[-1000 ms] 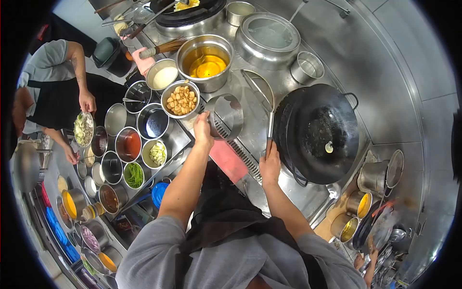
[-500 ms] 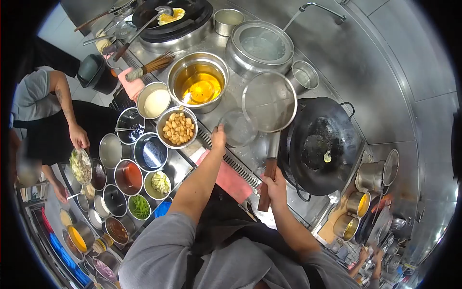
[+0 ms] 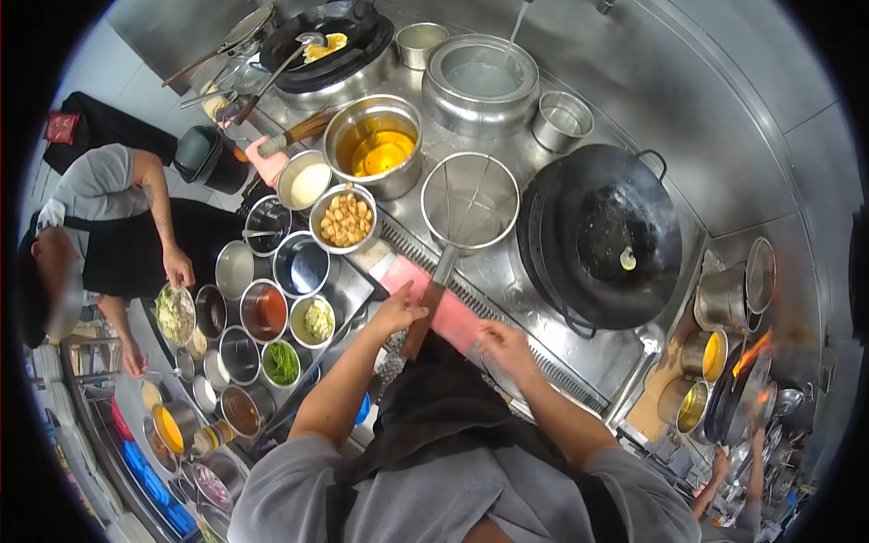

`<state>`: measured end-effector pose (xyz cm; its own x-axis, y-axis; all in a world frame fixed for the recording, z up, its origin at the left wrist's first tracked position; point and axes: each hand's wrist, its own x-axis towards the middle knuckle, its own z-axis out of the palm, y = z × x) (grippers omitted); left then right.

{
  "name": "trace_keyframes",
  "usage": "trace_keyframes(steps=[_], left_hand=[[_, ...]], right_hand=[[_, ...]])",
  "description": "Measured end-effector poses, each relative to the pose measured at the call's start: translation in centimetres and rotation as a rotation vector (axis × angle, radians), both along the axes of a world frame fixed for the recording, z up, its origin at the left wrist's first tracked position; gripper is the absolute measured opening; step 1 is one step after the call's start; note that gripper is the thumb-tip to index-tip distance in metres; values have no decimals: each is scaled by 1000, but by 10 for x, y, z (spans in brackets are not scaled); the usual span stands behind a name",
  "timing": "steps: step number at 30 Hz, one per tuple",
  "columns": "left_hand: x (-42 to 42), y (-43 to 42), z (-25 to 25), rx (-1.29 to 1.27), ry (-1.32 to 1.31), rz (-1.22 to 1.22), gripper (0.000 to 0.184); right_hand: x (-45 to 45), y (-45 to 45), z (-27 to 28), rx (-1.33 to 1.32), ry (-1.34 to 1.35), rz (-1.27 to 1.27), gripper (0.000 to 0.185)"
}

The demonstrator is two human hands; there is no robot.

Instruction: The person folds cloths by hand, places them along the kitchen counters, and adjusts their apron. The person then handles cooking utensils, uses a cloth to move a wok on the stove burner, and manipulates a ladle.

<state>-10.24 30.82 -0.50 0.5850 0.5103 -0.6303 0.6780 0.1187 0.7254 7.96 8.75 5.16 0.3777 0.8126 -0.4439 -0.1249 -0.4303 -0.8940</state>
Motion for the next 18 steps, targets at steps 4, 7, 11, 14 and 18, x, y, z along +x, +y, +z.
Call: trace_keyframes(steps=[4, 7, 11, 14, 18], left_hand=[[-17, -43, 9, 518, 167, -309, 97], [-11, -71, 17, 459, 273, -340, 94], [-19, -80, -7, 581, 239, -117, 87], [-35, -69, 7, 623, 188, -66, 78], [-46, -58, 31, 585, 280, -133, 75]], right_hand=[[49, -126, 22, -52, -315, -384, 30], [68, -272, -13, -136, -497, -928, 30], [28, -435, -68, -782, -1085, -422, 45], [1, -428, -66, -848, -587, -580, 47], [-3, -389, -55, -748, -609, -706, 52]])
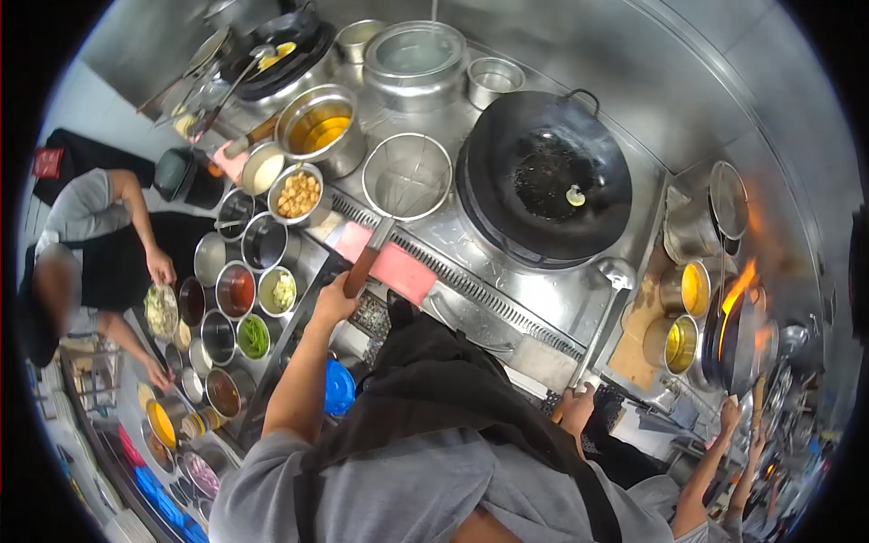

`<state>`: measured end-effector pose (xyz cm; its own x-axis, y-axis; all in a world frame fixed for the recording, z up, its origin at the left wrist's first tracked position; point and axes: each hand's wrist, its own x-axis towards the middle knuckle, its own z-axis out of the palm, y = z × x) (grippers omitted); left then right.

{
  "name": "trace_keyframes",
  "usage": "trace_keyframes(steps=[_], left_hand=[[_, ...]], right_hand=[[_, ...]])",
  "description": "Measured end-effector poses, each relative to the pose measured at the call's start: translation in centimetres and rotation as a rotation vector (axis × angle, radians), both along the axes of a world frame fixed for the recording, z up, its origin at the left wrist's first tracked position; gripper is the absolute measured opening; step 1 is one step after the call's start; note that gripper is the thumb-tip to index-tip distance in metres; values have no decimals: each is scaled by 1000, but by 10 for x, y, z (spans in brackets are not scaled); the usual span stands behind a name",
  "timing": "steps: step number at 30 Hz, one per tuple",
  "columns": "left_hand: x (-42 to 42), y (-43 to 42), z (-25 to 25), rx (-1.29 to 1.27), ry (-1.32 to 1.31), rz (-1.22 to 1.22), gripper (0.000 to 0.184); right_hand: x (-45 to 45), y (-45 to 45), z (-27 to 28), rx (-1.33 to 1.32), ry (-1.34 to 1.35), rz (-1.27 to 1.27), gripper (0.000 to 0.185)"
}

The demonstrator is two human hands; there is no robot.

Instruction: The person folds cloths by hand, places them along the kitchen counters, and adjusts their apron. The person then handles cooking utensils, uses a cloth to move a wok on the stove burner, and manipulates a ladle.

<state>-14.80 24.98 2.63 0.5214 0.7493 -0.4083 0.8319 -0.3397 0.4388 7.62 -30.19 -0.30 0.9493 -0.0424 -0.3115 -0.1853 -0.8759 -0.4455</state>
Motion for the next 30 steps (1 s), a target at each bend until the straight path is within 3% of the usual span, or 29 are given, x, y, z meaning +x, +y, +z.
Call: trace_keyframes(steps=[2, 5, 6, 7, 9, 12, 13, 15, 17, 20, 22, 24, 25, 27, 28, 29, 30], left_hand=[[-4, 8, -11, -16, -13, -27, 76], [-7, 11, -27, 2, -22, 1, 76], [-9, 13, -30, -5, -80, 4, 74], [-14, 13, -32, -14, -138, 8, 73], [-25, 13, -30, -19, -236, 16, 63], [-51, 16, -33, -104, -434, 268, 46], [-68, 13, -49, -68, -531, 319, 44], [-84, -2, -26, -190, -554, 522, 44], [-111, -14, -50, -287, -579, 603, 45], [-133, -29, -64, -365, -389, 588, 43], [-149, -36, -97, -411, -348, 608, 42], [-174, -38, -140, -495, -76, 487, 42], [-181, -39, -140, -490, -78, 497, 42], [-194, -44, -135, -413, -26, 501, 41], [-222, -51, -173, -424, -64, 540, 40], [-233, -55, -174, -418, -69, 555, 40], [-244, -60, -167, -531, -86, 767, 39]], right_hand=[[-5, 3, -26, -141, -270, 52, 55], [1, -2, -29, 0, -271, -33, 61], [4, 14, 7, 36, -230, -129, 54], [10, 5, 9, 95, -280, -54, 35], [19, 5, 31, 305, -95, -194, 12], [18, 48, 79, 437, -47, -343, 3], [25, 47, 67, 402, -135, -264, 6], [41, 90, 84, 354, -236, -179, 21], [75, 133, 91, 536, -272, -121, 29], [123, 246, 142, 718, -210, 43, 45], [158, 328, 175, 758, -112, 277, 41], [195, 409, 178, 770, -139, 404, 42], [216, 451, 180, 565, -116, 521, 46], [242, 530, 167, 416, -316, 737, 43], [261, 568, 147, 313, -367, 821, 44], [264, 596, 145, 289, -284, 815, 42], [265, 625, 144, 261, -203, 809, 41]])
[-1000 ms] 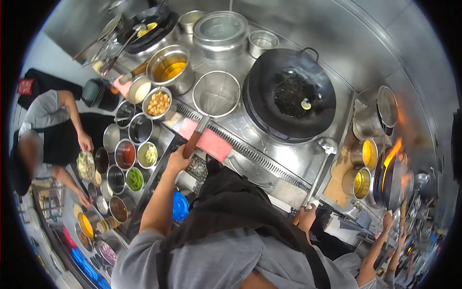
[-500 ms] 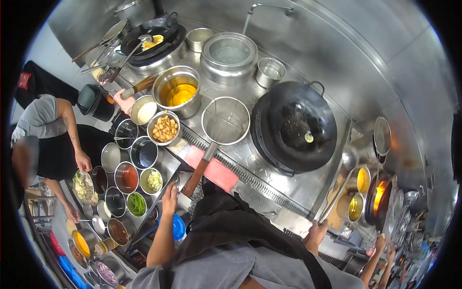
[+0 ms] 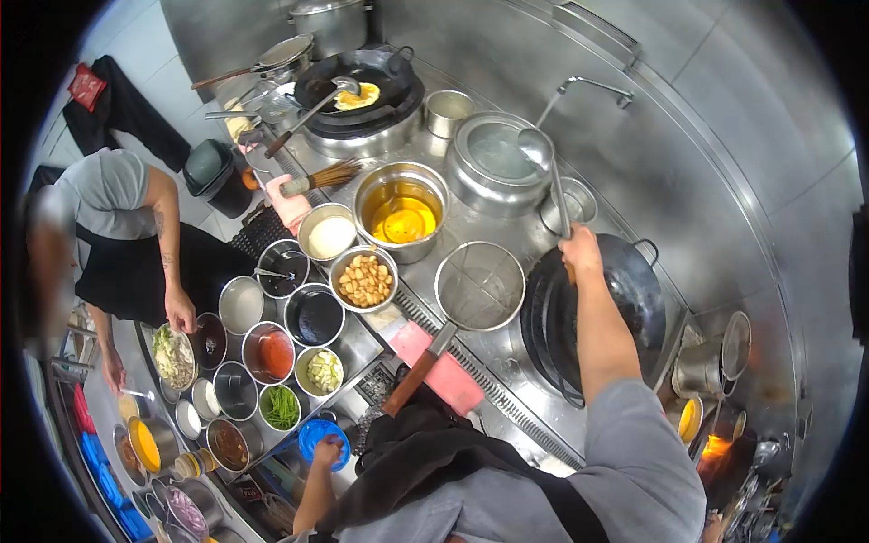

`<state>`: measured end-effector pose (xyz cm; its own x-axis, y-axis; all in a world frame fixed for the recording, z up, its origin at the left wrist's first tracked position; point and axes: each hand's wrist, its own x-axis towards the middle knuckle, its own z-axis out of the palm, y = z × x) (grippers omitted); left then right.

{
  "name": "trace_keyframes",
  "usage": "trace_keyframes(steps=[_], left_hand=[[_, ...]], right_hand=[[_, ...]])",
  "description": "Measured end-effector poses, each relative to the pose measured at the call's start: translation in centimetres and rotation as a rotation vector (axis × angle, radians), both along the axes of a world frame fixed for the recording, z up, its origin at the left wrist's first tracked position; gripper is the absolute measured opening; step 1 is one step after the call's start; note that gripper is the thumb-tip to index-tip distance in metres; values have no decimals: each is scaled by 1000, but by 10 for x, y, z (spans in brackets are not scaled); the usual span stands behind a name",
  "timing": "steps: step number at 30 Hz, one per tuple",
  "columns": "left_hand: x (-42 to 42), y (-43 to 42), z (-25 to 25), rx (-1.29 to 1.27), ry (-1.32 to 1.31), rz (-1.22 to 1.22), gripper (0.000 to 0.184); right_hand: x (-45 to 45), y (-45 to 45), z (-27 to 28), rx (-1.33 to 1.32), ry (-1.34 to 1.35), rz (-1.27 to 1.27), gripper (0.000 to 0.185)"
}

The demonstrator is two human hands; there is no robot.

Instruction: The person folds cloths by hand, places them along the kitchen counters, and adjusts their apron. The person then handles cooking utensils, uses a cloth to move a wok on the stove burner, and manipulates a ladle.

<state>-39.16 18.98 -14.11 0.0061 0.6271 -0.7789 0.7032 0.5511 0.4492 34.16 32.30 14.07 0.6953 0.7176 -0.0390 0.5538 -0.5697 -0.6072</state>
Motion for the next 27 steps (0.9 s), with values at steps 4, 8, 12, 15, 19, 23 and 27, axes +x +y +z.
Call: trace_keyframes(steps=[4, 8, 12, 15, 19, 23, 27], left_hand=[[-59, -32, -7, -200, -73, 413, 32], [-76, -65, 1, -261, -7, 377, 32], [-66, -70, 3, -242, 31, 103, 33], [-46, -46, 0, -168, 31, -83, 34], [-11, 9, 4, -148, -24, -10, 36], [20, 43, 22, -155, -90, 293, 41], [23, 41, 26, -110, -66, 288, 42]], right_hand=[[-18, 60, -14, 222, 703, -152, 20], [-11, 39, -54, 622, 1134, -172, 15], [-37, -18, -18, 681, 1024, -236, 62], [-43, -63, 9, 533, 969, -107, 61], [-47, -111, 31, 338, 732, -112, 63], [-43, -142, 32, 80, 444, -62, 69], [-41, -139, 37, -95, -34, 38, 68]])
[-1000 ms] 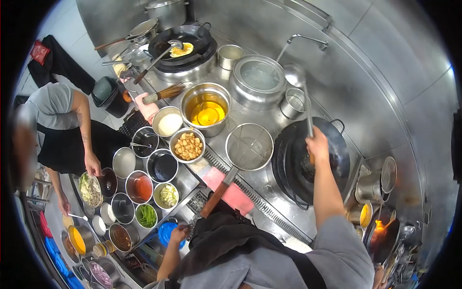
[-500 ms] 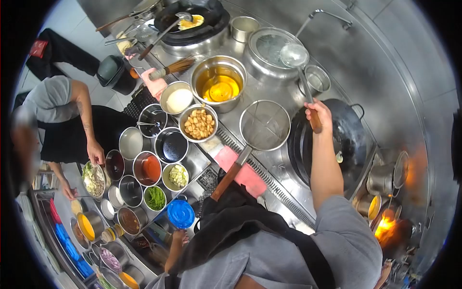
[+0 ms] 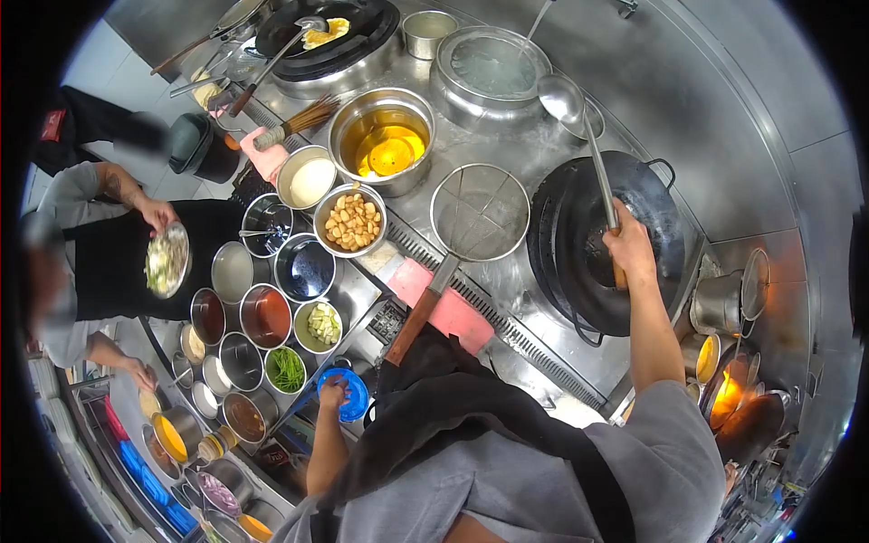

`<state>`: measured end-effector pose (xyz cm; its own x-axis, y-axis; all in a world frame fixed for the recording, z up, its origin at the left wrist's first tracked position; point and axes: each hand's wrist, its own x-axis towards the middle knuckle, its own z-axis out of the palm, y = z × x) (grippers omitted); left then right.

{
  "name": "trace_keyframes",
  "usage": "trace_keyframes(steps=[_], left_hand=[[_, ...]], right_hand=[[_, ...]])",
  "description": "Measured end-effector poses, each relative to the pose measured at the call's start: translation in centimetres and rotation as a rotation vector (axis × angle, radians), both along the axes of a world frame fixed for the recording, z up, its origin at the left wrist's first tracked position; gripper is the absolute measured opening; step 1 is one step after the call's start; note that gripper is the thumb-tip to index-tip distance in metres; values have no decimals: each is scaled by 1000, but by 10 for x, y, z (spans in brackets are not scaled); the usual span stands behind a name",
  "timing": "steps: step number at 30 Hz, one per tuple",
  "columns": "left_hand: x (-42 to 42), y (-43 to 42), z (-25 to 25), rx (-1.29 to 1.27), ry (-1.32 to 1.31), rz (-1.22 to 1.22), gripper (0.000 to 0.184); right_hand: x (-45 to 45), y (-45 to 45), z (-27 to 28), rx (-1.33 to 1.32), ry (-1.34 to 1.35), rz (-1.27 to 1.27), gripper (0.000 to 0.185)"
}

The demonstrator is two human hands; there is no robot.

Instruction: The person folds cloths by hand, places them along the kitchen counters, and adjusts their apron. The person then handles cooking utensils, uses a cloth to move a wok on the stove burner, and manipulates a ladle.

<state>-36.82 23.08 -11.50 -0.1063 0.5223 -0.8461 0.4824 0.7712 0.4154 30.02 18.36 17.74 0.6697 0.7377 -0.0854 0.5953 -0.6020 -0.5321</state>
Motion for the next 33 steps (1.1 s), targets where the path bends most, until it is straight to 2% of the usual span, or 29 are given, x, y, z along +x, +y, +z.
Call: trace_keyframes(steps=[1, 5, 7, 8, 10, 11, 12, 14, 15, 16, 18, 19, 22, 25, 31, 33], left_hand=[[-4, -5, -5, 4, 3, 3, 42], [-32, -39, -18, -143, 20, 64, 31], [-58, -58, -28, -108, -31, 67, 25], [-64, -64, -22, 21, -2, -194, 23], [-80, -82, -24, 177, 95, -482, 20], [-87, -90, -26, 224, 132, -553, 19], [-94, -98, -25, 261, 151, -598, 18], [-103, -108, -27, 338, 190, -697, 17], [-107, -111, -27, 397, 208, -762, 16], [-108, -111, -26, 474, 222, -837, 16], [-103, -102, -14, 709, 250, -1035, 15], [-100, -99, -8, 951, 273, -1156, 16], [-92, -83, -1, 585, 259, -1029, 15], [-84, -63, 0, 480, 265, -1001, 15], [-61, -29, -11, 462, 255, -1081, 15], [-48, -22, -15, 480, 243, -1115, 15]], right_hand=[[2, 6, 0, 16, -138, 33, 67], [24, 71, -10, 45, -138, 14, 64], [45, 112, -35, 82, -105, 68, 63], [46, 131, -39, 104, -100, 76, 63], [37, 169, -40, 132, 296, -79, 58], [21, 176, -25, 239, 505, -134, 39], [28, 187, -38, 264, 513, -117, 39], [50, 210, -68, 562, 1116, -214, 17], [42, 212, -63, 670, 1195, -262, 6], [38, 213, -58, 700, 1195, -254, 6], [37, 207, -47, 928, 1360, -346, 6], [37, 203, -39, 1000, 1364, -392, 6], [56, 176, -19, 1225, 1376, -482, 6], [81, 123, 3, 1346, 1278, -582, 6], [156, -21, -9, 1077, 891, -560, 9], [166, -74, 5, 798, 644, -562, 16]])
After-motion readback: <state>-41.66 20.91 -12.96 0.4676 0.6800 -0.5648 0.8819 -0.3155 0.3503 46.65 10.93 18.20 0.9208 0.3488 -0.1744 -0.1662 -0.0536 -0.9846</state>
